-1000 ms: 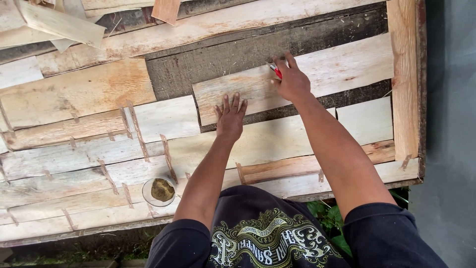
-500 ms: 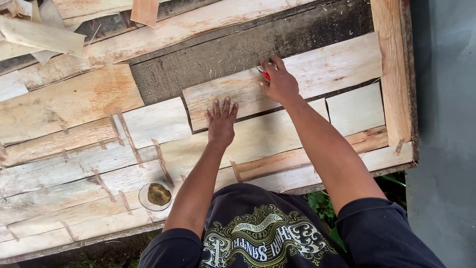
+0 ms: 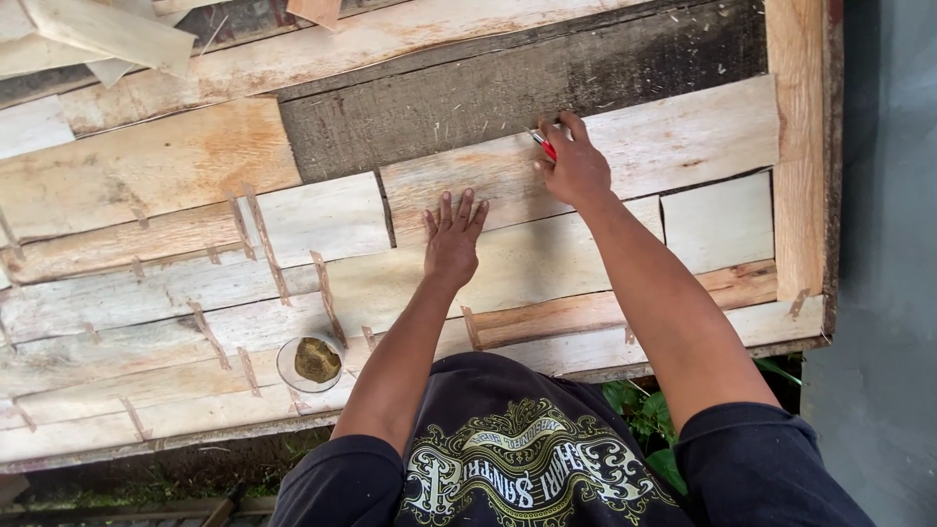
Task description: Cutting and fitting thin wood strips onto a surface using a utility knife.
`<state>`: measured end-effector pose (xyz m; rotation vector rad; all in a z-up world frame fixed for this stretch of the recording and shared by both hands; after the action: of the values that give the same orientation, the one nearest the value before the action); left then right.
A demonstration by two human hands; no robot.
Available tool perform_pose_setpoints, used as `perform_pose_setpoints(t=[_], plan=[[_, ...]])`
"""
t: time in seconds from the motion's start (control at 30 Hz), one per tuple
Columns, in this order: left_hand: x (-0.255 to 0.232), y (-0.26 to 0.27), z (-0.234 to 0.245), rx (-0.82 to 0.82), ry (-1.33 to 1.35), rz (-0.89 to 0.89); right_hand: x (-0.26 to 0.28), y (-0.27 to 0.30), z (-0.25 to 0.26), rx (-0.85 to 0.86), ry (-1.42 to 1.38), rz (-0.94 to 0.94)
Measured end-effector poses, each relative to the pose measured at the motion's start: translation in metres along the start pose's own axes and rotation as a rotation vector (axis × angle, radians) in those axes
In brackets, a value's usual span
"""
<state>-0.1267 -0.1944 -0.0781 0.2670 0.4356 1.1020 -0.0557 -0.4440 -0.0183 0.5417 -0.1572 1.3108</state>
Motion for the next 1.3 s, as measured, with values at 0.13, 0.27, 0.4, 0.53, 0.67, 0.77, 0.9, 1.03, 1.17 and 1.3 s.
perform_pose_setpoints(t=[0.13,0.27,0.4,0.53,0.67,0.77,0.9,1.03,1.17,1.3], plan=[[0.002,0.003,0.004,-0.016,0.021,0.015,0.002,0.0,-0.001,0.02,0.01,0.018],[0.005,0.001,0.003,-0.019,0.027,0.004,0.007,0.001,0.003,0.038,0.01,-0.033],[0.007,0.003,0.001,-0.022,0.023,-0.006,0.007,-0.001,-0.003,0.035,0.027,-0.067],[0.008,0.005,0.004,-0.019,0.016,-0.015,0.007,-0.005,-0.012,0.011,0.042,-0.067],[0.008,0.009,0.009,0.004,-0.012,-0.011,0.008,-0.008,-0.015,-0.013,0.021,-0.068],[0.01,0.009,0.009,-0.002,-0.032,-0.005,0.008,-0.013,-0.016,-0.026,0.022,-0.066],[0.014,0.011,0.014,-0.001,-0.034,0.021,0.003,-0.018,-0.023,-0.031,0.019,-0.086],[0.016,0.014,0.017,-0.008,-0.029,0.008,0.005,-0.018,-0.025,-0.067,-0.019,-0.076],[0.013,0.016,0.022,-0.01,-0.027,0.008,0.011,-0.011,-0.019,-0.094,-0.074,-0.076],[0.016,0.019,0.018,0.01,-0.03,0.059,0.016,-0.008,-0.019,-0.05,-0.068,-0.081]])
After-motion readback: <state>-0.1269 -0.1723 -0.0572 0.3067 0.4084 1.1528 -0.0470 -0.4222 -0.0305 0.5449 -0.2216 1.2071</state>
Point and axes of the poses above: each hand's wrist, its own y-axis away from the middle knuckle, its own z-axis out of the back of the hand, x = y × z, the point moved 2 cm from there along -y, towards the middle knuckle, and after that the axes turned 9 degrees about -x, right-handed, at the moved point
